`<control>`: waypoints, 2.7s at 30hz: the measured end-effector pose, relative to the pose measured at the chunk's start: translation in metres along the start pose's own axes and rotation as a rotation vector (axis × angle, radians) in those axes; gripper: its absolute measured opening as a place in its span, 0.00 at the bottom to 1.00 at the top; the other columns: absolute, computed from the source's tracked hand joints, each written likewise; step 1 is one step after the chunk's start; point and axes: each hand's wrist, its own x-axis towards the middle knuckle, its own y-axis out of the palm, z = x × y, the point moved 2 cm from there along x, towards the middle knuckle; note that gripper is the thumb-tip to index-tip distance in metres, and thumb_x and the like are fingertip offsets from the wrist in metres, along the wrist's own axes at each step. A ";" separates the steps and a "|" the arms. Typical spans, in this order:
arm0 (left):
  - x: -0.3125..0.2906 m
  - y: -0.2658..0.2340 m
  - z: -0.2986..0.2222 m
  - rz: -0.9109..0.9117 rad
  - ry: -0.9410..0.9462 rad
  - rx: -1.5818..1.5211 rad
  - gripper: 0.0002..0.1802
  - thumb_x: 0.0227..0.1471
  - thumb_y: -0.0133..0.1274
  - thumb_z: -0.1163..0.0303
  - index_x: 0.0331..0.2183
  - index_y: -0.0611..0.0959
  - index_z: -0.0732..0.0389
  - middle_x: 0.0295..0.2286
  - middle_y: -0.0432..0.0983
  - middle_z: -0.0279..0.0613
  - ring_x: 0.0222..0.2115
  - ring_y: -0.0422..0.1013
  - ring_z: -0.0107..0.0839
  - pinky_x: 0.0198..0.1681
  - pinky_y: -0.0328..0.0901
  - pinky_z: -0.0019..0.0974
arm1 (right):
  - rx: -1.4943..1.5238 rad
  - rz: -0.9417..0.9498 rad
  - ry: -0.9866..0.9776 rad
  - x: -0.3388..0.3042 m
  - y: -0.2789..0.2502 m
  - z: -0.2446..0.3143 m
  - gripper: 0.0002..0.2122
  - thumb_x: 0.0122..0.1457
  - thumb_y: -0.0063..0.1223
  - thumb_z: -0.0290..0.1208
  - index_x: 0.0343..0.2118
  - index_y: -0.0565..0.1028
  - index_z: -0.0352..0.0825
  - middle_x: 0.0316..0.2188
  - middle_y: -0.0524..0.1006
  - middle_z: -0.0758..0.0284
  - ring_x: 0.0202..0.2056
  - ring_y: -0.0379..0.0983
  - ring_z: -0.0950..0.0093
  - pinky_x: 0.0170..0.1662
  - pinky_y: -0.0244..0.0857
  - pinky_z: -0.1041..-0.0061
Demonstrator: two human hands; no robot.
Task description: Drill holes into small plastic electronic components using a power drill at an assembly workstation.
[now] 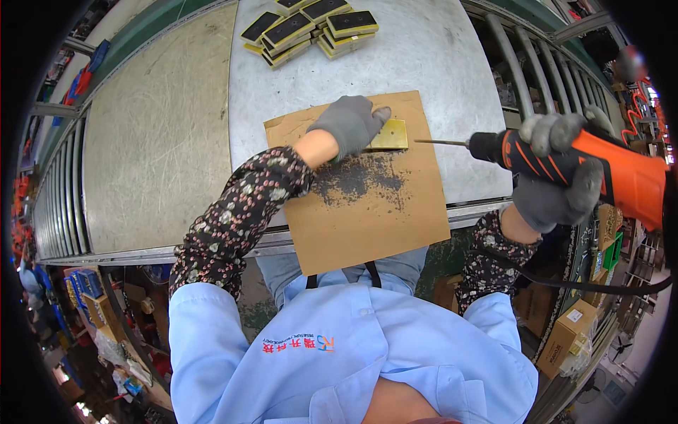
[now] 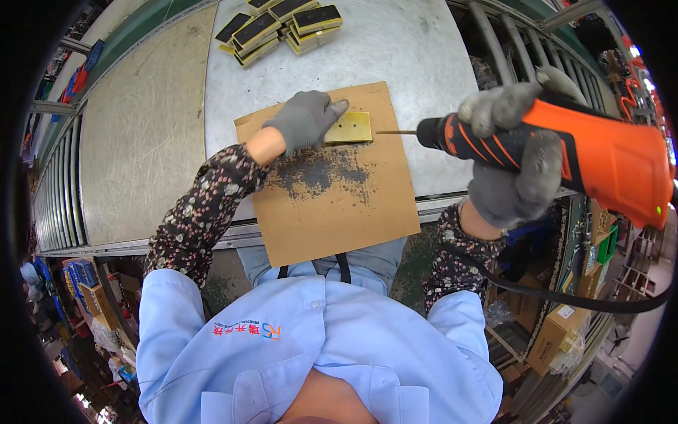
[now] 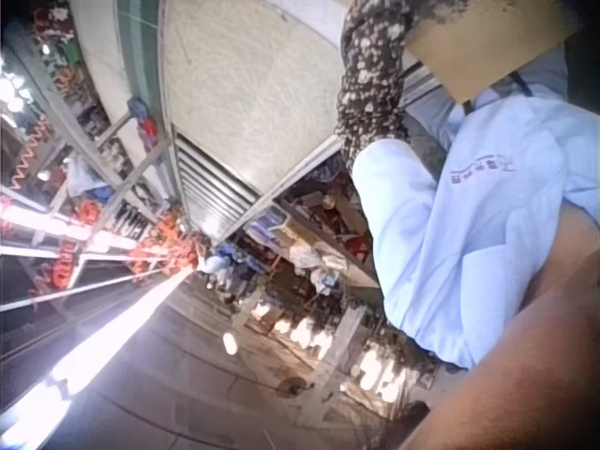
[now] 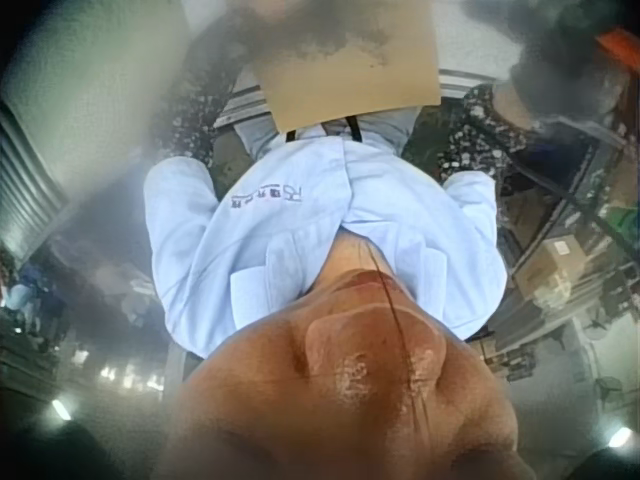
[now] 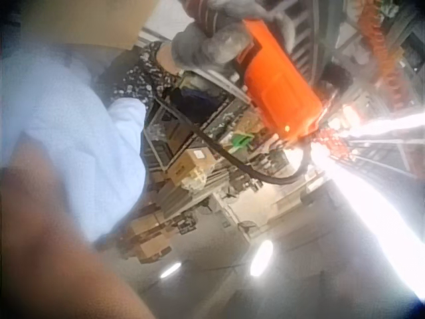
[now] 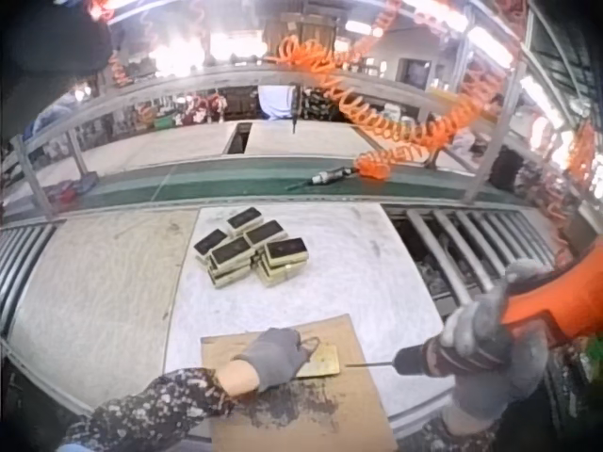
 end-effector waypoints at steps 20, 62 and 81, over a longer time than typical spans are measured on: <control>-0.024 0.012 0.021 -0.373 0.372 0.236 0.25 0.26 0.63 0.57 0.33 0.78 0.52 0.30 0.70 0.34 0.39 0.63 0.34 0.47 0.52 0.42 | -0.244 0.014 0.167 0.021 0.064 -0.060 0.18 0.48 0.49 0.28 0.43 0.63 0.31 0.23 0.69 0.66 0.22 0.66 0.76 0.25 0.62 0.73; -0.024 0.014 0.022 -0.380 0.354 0.214 0.24 0.26 0.63 0.57 0.32 0.78 0.51 0.29 0.69 0.32 0.37 0.63 0.33 0.45 0.51 0.42 | -0.209 0.022 0.197 0.022 0.080 -0.071 0.19 0.49 0.48 0.29 0.44 0.61 0.31 0.23 0.67 0.66 0.21 0.65 0.76 0.25 0.62 0.72; -0.033 0.002 0.002 -0.270 0.277 0.357 0.26 0.31 0.60 0.53 0.35 0.79 0.55 0.32 0.72 0.38 0.40 0.63 0.35 0.48 0.50 0.42 | -0.231 0.035 0.107 0.033 0.079 -0.008 0.22 0.49 0.46 0.30 0.46 0.59 0.27 0.24 0.65 0.66 0.22 0.64 0.75 0.30 0.61 0.71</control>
